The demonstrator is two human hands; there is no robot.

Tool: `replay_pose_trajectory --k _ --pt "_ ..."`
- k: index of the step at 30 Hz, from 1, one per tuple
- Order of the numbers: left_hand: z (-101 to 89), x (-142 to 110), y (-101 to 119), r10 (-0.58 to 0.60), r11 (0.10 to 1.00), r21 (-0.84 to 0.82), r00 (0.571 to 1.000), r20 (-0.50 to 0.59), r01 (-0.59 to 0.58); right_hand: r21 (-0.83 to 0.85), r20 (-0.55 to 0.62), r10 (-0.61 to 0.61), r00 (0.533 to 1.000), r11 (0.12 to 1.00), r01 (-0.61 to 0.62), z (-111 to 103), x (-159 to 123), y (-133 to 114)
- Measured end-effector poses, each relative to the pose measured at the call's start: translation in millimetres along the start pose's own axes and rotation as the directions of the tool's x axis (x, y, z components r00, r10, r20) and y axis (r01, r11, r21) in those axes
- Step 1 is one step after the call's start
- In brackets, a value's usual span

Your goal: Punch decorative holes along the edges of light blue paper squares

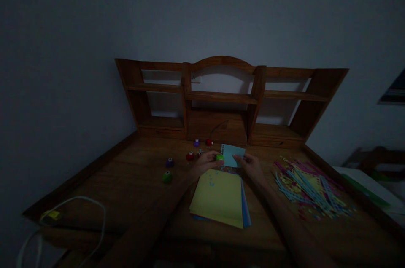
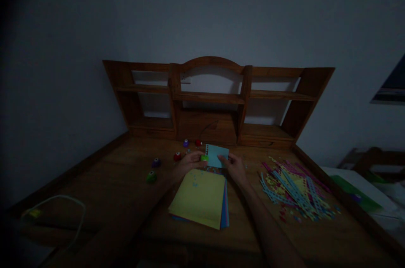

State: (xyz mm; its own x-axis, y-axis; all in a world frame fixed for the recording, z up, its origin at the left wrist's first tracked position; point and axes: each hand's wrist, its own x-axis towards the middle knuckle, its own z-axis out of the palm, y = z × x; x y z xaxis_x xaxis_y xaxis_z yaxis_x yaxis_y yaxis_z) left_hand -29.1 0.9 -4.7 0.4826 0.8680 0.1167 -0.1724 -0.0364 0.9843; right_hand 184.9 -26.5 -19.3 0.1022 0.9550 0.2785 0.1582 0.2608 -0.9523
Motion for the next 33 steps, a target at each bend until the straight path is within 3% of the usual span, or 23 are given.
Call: replay_pose_trajectory --k 22,33 --pt "1.0 -1.3 2.3 -0.053 0.999 -0.008 0.998 0.023 0.054 -0.005 -0.016 -0.008 1.0 1.0 0.007 0.6 -3.0 -7.6" --pt "-1.9 -3.2 -0.1 -0.064 0.998 0.007 0.992 0.106 0.064 -0.011 -0.02 -0.009 1.0 1.0 0.008 -0.6 -0.9 -8.5"
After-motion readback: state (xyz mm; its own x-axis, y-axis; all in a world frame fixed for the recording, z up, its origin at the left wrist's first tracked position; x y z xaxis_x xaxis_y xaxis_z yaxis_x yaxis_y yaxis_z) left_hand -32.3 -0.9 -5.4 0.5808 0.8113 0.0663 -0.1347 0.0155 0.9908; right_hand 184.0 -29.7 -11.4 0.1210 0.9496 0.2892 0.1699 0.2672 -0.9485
